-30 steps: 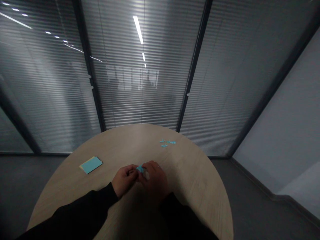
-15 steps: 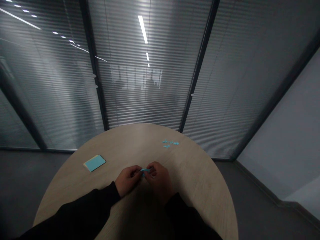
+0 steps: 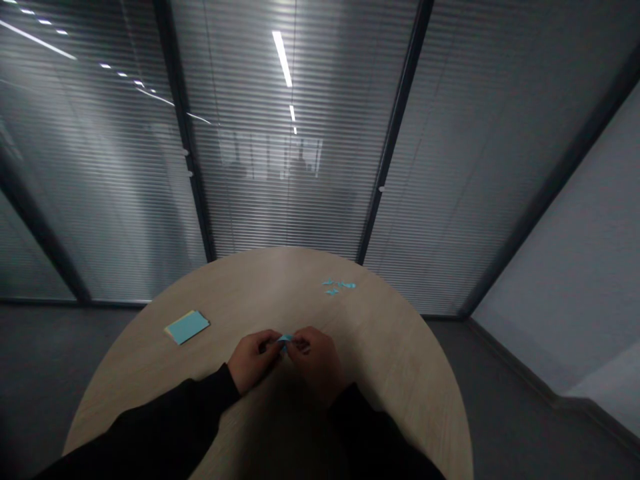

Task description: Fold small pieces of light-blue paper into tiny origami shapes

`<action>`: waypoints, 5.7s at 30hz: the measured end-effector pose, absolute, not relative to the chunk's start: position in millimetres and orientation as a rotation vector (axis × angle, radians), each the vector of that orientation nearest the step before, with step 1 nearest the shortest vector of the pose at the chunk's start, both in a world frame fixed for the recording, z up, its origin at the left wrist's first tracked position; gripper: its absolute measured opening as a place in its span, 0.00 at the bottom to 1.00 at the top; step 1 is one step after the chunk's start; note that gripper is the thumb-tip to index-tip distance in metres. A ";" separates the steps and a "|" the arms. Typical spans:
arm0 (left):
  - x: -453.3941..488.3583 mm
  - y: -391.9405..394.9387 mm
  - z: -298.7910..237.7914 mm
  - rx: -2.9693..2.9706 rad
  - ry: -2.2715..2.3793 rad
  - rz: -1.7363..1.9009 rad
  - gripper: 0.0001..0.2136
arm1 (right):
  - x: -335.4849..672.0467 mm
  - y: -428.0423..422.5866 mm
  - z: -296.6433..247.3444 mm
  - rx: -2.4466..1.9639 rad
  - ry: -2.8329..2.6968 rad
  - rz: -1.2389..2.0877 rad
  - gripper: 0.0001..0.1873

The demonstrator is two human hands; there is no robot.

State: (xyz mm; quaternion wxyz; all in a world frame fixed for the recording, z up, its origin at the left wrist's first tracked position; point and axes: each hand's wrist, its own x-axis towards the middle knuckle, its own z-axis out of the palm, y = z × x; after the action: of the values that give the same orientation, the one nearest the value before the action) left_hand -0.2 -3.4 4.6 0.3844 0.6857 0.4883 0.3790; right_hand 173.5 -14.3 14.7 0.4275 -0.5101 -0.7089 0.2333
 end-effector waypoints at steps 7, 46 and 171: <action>-0.2 -1.3 2.9 1.788 1.263 0.961 0.15 | 171.7 -16.2 18.2 -1.273 -1.881 0.469 0.03; -0.3 -3.3 5.5 1.858 1.287 0.963 0.13 | 171.6 -18.2 18.2 -1.331 -1.816 0.475 0.03; 13.3 -4.2 -2.7 1.258 0.823 1.000 0.22 | 167.6 -6.9 17.0 -1.096 -1.252 1.134 0.21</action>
State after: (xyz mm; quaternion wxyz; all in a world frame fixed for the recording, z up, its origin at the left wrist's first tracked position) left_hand 13.3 -4.2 -2.7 0.6195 0.5468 0.3578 0.4349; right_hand 167.6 -6.9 17.0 0.5345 -0.4600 -0.5255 0.4760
